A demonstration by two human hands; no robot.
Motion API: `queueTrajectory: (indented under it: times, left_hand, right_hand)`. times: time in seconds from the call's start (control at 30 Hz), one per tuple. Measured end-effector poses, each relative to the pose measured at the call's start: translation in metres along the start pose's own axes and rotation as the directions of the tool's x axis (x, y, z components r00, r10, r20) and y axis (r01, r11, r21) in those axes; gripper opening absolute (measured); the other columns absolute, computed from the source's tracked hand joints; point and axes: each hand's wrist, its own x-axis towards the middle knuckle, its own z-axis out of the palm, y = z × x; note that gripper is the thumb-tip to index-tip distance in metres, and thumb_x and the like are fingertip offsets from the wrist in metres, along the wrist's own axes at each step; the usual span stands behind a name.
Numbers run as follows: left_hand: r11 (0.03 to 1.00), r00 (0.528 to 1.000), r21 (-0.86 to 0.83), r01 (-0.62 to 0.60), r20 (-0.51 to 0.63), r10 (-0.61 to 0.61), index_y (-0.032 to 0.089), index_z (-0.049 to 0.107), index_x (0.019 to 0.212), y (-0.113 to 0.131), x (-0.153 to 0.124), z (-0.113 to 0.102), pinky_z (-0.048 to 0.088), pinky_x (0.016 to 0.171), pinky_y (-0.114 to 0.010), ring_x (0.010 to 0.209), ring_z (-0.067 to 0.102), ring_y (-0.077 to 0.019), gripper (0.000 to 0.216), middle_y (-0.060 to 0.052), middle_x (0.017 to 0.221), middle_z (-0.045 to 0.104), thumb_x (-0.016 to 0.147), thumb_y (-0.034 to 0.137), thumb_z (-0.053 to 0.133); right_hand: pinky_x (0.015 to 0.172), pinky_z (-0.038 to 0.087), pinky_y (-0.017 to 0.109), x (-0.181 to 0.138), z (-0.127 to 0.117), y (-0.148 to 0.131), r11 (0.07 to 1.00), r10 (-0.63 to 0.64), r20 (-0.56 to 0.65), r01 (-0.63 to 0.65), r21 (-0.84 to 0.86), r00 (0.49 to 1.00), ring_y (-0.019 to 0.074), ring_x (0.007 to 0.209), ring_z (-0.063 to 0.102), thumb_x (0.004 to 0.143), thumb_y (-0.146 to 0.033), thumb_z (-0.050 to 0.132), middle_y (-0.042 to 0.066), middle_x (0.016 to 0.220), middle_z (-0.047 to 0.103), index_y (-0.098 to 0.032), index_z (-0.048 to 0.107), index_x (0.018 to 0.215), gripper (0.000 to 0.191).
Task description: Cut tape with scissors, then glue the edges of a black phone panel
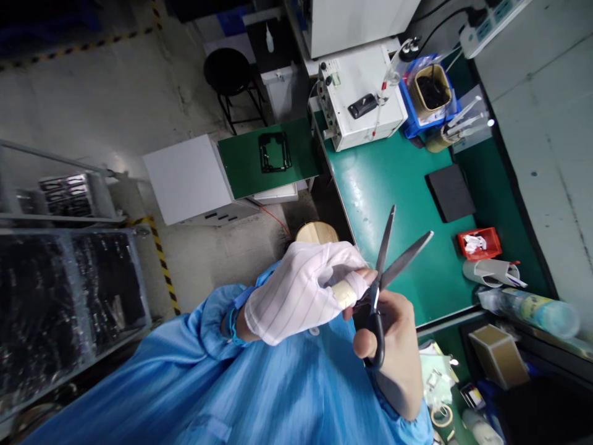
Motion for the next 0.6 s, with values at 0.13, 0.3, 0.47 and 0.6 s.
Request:
queueTrajectory:
  times: [0.13,0.3,0.47,0.6]
  left_hand:
    - [0.997,0.998,0.054,-0.061,0.016,0.06,0.024,0.071,0.078,0.003,0.003,-0.003,0.06,0.055,-0.022,0.056,0.071,-0.0134,0.034,0.002,0.068,0.077,0.112,0.022,0.074]
    - [0.996,0.997,0.054,-0.074,0.038,0.072,0.023,0.071,0.078,0.004,0.004,-0.005,0.062,0.057,-0.02,0.057,0.073,-0.0131,0.032,0.002,0.069,0.078,0.109,0.017,0.075]
    - [0.999,0.995,0.041,-0.029,0.092,0.025,0.021,0.077,0.082,0.003,0.004,-0.009,0.063,0.059,-0.021,0.061,0.076,-0.0147,0.027,0.001,0.073,0.082,0.108,0.015,0.077]
    - [0.997,0.998,0.074,-0.01,0.068,0.005,0.02,0.078,0.082,0.002,0.003,-0.011,0.06,0.061,-0.019,0.063,0.075,-0.0123,0.031,0.001,0.073,0.08,0.112,0.02,0.073]
  right_hand:
    - [0.062,0.046,0.032,0.0,-0.002,0.0,1.0,-0.01,-0.001,0.01,-0.011,1.0,0.0161,0.06,0.049,0.063,-0.115,0.086,0.0,0.065,0.065,-0.022,0.079,0.072,0.093]
    - [0.06,0.046,0.032,-0.001,-0.006,0.001,0.999,-0.011,0.019,0.011,-0.038,1.0,0.0158,0.058,0.051,0.063,-0.116,0.085,0.0,0.063,0.065,-0.022,0.073,0.066,0.095]
    - [0.059,0.047,0.032,-0.001,-0.011,0.0,0.996,-0.008,0.042,0.011,-0.083,0.999,0.016,0.056,0.053,0.063,-0.117,0.083,0.0,0.061,0.066,-0.022,0.077,0.068,0.095]
    - [0.062,0.049,0.032,-0.001,-0.01,-0.001,0.996,0.0,0.05,0.004,-0.089,0.999,0.0176,0.059,0.055,0.063,-0.117,0.083,0.001,0.065,0.068,-0.022,0.084,0.078,0.097]
